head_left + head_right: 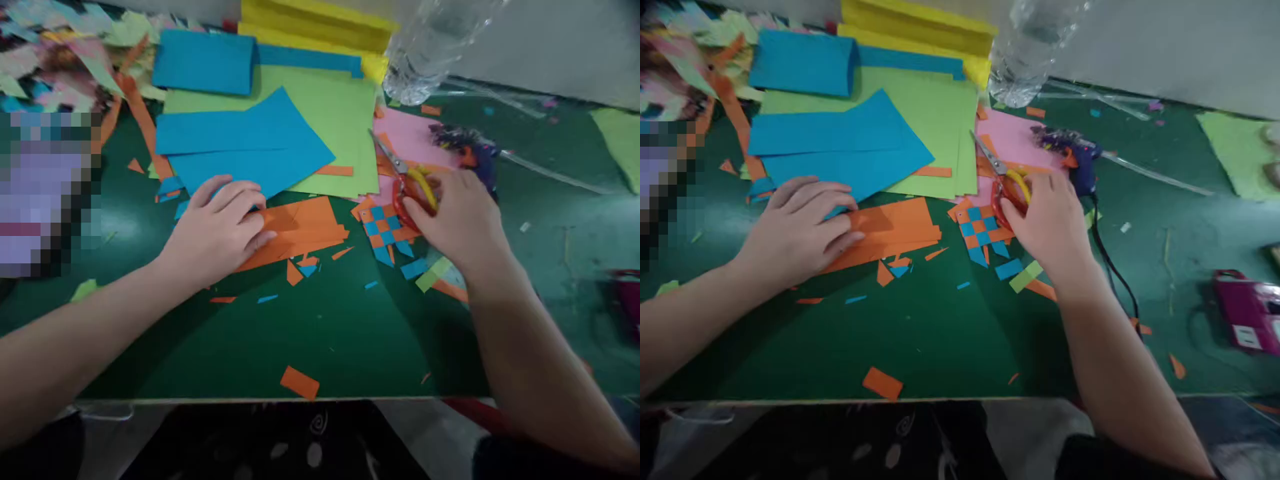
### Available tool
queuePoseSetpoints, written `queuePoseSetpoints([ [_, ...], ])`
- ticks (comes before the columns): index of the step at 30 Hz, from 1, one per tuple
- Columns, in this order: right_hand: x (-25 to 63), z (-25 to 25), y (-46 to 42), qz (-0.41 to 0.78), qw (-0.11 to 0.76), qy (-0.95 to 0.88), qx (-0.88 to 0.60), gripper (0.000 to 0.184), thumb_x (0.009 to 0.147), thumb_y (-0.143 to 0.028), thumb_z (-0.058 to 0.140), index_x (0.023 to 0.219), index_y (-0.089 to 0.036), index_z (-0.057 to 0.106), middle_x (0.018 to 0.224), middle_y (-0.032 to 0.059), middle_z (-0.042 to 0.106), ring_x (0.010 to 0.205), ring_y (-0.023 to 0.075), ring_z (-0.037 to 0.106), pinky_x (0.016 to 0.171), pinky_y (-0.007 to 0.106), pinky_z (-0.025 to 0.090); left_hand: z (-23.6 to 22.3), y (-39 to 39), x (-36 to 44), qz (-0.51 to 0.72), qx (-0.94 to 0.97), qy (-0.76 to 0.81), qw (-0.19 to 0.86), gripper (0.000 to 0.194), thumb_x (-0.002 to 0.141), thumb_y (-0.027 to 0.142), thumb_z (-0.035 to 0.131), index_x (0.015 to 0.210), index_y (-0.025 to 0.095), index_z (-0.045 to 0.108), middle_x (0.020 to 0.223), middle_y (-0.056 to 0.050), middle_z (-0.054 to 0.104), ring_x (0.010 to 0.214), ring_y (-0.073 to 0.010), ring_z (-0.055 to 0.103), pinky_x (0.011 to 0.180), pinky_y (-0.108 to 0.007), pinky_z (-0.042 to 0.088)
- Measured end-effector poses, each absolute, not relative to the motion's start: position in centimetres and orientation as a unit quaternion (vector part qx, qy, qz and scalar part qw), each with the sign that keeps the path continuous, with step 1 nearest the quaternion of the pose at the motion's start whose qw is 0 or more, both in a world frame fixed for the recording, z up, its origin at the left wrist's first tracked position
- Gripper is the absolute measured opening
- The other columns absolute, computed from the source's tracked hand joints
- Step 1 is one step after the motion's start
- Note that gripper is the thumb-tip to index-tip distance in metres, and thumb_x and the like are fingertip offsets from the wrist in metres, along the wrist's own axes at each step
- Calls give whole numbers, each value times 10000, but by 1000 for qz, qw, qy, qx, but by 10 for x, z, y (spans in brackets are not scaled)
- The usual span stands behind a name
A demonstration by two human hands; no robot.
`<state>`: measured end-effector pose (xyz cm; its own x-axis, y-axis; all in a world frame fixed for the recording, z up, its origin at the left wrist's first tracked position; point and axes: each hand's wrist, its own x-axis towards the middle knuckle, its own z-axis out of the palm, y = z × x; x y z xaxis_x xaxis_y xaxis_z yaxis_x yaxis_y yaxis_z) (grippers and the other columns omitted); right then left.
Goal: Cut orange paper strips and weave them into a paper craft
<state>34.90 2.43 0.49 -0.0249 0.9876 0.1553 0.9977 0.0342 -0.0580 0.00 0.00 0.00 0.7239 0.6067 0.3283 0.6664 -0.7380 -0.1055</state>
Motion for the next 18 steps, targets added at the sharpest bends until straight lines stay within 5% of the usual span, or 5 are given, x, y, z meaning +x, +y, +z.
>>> queuePoseSetpoints([
  [7, 365, -2, 29, 13, 111, -704, -702, 404, 823, -436, 586, 1096, -140, 610, 1033, 165, 603, 1006, 346, 597, 890, 526, 486, -4, 0, 0, -136, -920, -355, 99, 308, 1020, 313, 418, 808, 187, 602, 1069, -118, 656, 1173, -297, 590, 1061, -493, 426],
  [13, 360, 16, 18, 10, 153, -697, -700, 513, 779, -348, 658, 1239, -171, 515, 1253, 190, 530, 1059, 346, 590, 864, 547, 499, -5, 2, -2, -148, -915, -367, 78, 254, 1018, 291, 427, 843, 196, 586, 1090, -96, 644, 1162, -270, 582, 1089, -480, 388],
  [18, 352, 25, 10, -26, 226, -747, -624, 447, 698, -379, 705, 1086, -191, 588, 1114, 140, 618, 980, 319, 620, 851, 526, 502, -5, 2, -2, -159, -911, -376, 58, 180, 996, 263, 448, 937, 173, 593, 1126, -112, 639, 1152, -280, 575, 1075, -500, 386],
])
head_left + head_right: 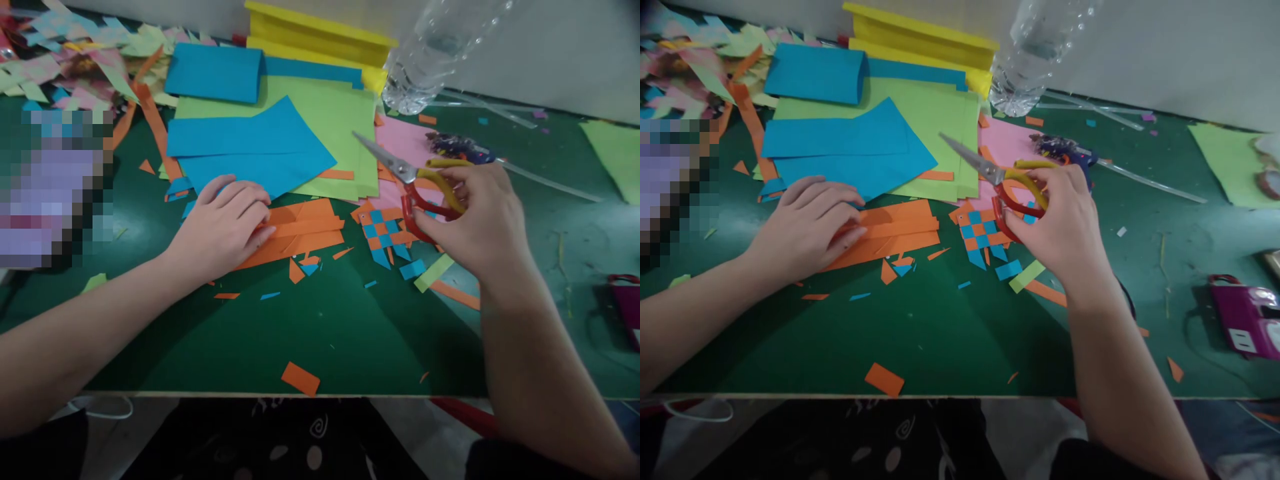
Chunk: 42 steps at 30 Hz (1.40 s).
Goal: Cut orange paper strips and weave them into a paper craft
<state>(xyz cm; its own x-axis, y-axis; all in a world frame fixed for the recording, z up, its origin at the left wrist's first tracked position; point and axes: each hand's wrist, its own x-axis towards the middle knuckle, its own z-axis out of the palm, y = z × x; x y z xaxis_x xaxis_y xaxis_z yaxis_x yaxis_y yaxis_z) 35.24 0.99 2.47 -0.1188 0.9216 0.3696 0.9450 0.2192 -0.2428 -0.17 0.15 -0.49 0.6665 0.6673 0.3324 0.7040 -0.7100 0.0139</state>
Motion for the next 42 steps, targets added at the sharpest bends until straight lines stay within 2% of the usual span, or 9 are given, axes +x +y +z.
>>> queuePoseSetpoints([
  [3, 352, 25, 9, -26, 245, -795, -555, 331, 713, -359, 669, 995, -199, 602, 1053, 134, 647, 1054, 321, 613, 865, 476, 500, -4, 0, 0, -171, -911, -371, 48, 189, 997, 268, 452, 1066, 153, 585, 1156, -119, 640, 1150, -278, 581, 1073, -494, 393],
  [6, 356, 26, 10, 18, 218, -826, -519, 367, 720, -342, 650, 1050, -202, 576, 1120, 137, 640, 1026, 299, 622, 818, 439, 509, -4, -2, 1, -181, -919, -350, 30, 251, 1010, 273, 444, 1192, 136, 550, 1220, -127, 631, 1186, -271, 573, 1091, -482, 389],
  [11, 364, 32, 12, 68, 132, -869, -471, 367, 729, -339, 671, 1059, -221, 562, 1177, 119, 634, 1138, 333, 575, 952, 500, 444, -4, -3, 2, -168, -937, -306, -14, 340, 1026, 297, 436, 1321, 141, 505, 1344, -123, 588, 1282, -259, 523, 1160, -487, 313],
  [14, 368, 32, 13, 86, 94, -880, -457, 348, 762, -338, 681, 1080, -255, 567, 1202, 102, 640, 1145, 336, 575, 981, 512, 421, -5, -2, 2, -154, -942, -295, -39, 373, 1040, 344, 412, 1346, 150, 502, 1400, -120, 555, 1341, -257, 476, 1178, -488, 287],
  [20, 371, 26, 16, 125, 73, -891, -430, 374, 766, -406, 692, 1108, -297, 589, 1204, 60, 650, 1079, 340, 614, 918, 516, 477, -11, 1, 0, -124, -942, -303, -79, 402, 1054, 411, 356, 1375, 217, 500, 1481, -74, 485, 1411, -226, 391, 1213, -495, 213],
  [26, 367, 20, 16, 137, 78, -893, -422, 402, 786, -371, 687, 1169, -297, 591, 1271, 88, 634, 1175, 362, 577, 990, 554, 442, -9, 0, 0, -79, -943, -308, -95, 474, 1059, 465, 284, 1441, 233, 441, 1522, -44, 440, 1454, -202, 316, 1231, -475, 156],
  [33, 363, 18, 17, 154, 76, -897, -408, 365, 817, -367, 623, 1180, -357, 592, 1269, 18, 633, 1209, 314, 565, 1024, 543, 435, -10, -2, 1, -61, -944, -312, -91, 485, 1063, 446, 275, 1499, 252, 364, 1556, -17, 384, 1473, -195, 276, 1230, -467, 145],
  [37, 366, 19, 16, 151, 67, -889, -427, 405, 814, -378, 637, 1215, -382, 576, 1297, 22, 612, 1214, 328, 557, 1018, 571, 428, -12, -3, 1, -74, -943, -311, -87, 472, 1064, 425, 283, 1493, 254, 381, 1546, -20, 399, 1465, -200, 297, 1226, -478, 164],
  [42, 367, 25, 15, 158, 78, -890, -421, 357, 817, -361, 644, 1172, -342, 613, 1244, 41, 645, 1157, 328, 590, 984, 539, 445, -10, -3, 2, -63, -943, -314, -84, 479, 1066, 433, 263, 1497, 256, 377, 1554, -14, 384, 1469, -205, 289, 1226, -482, 169],
])
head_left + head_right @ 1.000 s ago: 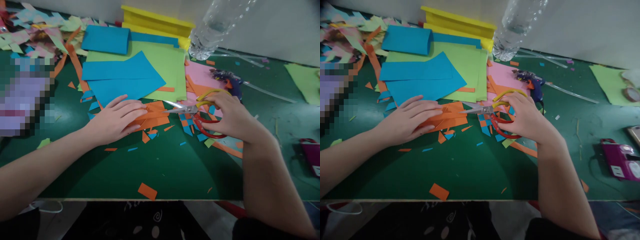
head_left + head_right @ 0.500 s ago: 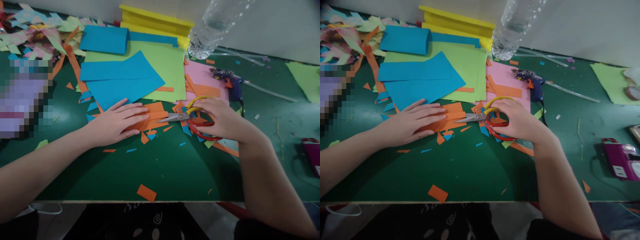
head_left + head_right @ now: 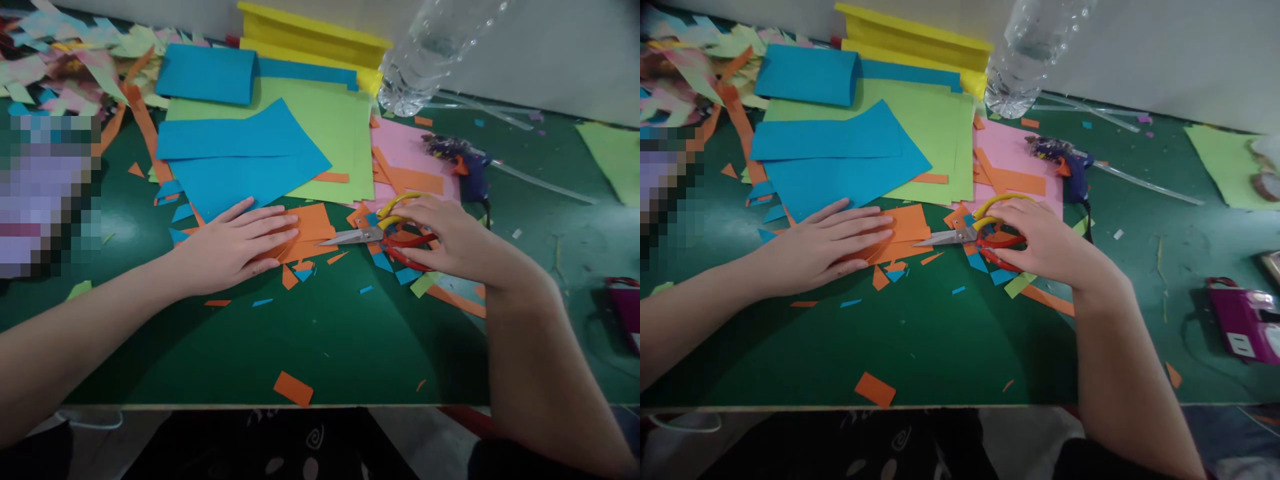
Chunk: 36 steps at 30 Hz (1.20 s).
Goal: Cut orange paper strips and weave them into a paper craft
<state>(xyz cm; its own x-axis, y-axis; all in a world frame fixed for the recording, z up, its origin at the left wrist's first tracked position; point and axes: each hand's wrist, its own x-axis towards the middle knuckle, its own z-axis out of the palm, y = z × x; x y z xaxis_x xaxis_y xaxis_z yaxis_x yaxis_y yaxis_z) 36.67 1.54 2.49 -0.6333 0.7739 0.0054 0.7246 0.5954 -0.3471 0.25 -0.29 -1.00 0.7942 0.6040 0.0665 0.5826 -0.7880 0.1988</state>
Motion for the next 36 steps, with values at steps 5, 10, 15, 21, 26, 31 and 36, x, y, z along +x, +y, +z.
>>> queuePoseSetpoints([
  [5, 365, 26, 16, 160, 82, -889, -421, 338, 802, -334, 644, 1138, -315, 615, 1201, 45, 655, 1118, 300, 606, 963, 499, 460, -10, -3, 3, 61, 946, 311, 73, 533, 1059, 496, 203, 1496, 245, 379, 1557, -18, 381, 1470, -211, 283, 1227, -474, 157],
  [10, 358, 22, 13, 161, 76, -885, -431, 346, 788, -350, 633, 1132, -331, 600, 1247, 24, 633, 1167, 306, 586, 988, 519, 444, -11, -2, 1, 61, 951, 299, 57, 572, 1049, 535, 191, 1500, 227, 363, 1566, -20, 365, 1468, -209, 287, 1225, -470, 155],
  [15, 353, 20, 10, 161, 77, -884, -432, 341, 802, -377, 629, 1134, -315, 587, 1260, 37, 615, 1177, 303, 577, 980, 510, 450, -11, -3, 3, 59, 947, 308, 65, 568, 1049, 531, 201, 1525, 245, 320, 1572, -22, 353, 1471, -219, 281, 1226, -476, 161],
  [21, 359, 22, 11, 154, 70, -891, -422, 352, 827, -408, 629, 1167, -331, 585, 1269, 35, 615, 1208, 306, 557, 1015, 510, 432, -12, -4, 3, 64, 946, 312, 61, 544, 1056, 503, 205, 1529, 257, 316, 1573, -21, 349, 1463, -228, 300, 1222, -492, 172],
  [26, 362, 22, 13, 146, 68, -888, -431, 366, 795, -356, 643, 1158, -335, 599, 1247, 38, 625, 1176, 308, 576, 989, 515, 448, -10, -3, 2, 49, 949, 306, 58, 555, 1055, 510, 193, 1531, 250, 309, 1589, -16, 313, 1474, -222, 272, 1228, -479, 152],
  [31, 355, 23, 10, 160, 82, -885, -430, 355, 784, -371, 659, 1130, -306, 615, 1232, 49, 639, 1160, 301, 594, 989, 505, 444, -8, -3, 2, 43, 949, 307, 51, 540, 1055, 501, 218, 1504, 242, 367, 1596, -21, 300, 1476, -232, 266, 1225, -485, 163],
  [36, 344, 22, 3, 146, 92, -880, -442, 370, 792, -396, 648, 1146, -302, 594, 1278, 54, 616, 1208, 310, 563, 993, 506, 437, -9, -5, 4, 41, 949, 309, 48, 518, 1051, 499, 265, 1493, 256, 383, 1611, -24, 261, 1481, -244, 253, 1220, -512, 169],
])
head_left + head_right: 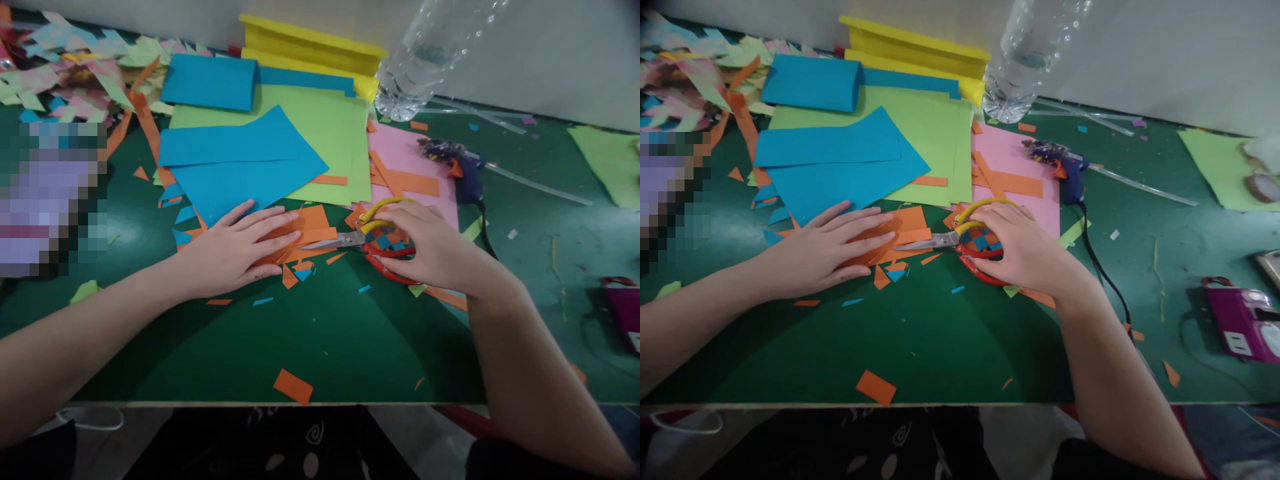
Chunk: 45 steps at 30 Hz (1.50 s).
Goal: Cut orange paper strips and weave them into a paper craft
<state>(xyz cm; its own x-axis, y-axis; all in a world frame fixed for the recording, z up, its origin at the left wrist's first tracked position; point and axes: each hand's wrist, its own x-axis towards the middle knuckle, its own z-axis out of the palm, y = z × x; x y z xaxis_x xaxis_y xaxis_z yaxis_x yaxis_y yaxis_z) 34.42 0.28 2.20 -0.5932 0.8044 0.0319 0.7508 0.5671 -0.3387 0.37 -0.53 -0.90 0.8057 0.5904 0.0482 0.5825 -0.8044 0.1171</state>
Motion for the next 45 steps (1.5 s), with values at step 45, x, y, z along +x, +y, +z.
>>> queuePoseSetpoints([
  [45, 364, 27, 9, 108, 78, -883, -451, 373, 796, -392, 635, 1140, -253, 604, 1256, 103, 647, 1152, 365, 589, 991, 542, 428, -12, -1, -2, 214, 927, 308, 19, 233, 1038, 305, 449, 1171, 182, 595, 980, -47, 751, 734, -160, 665, 873, -339, 433],
])
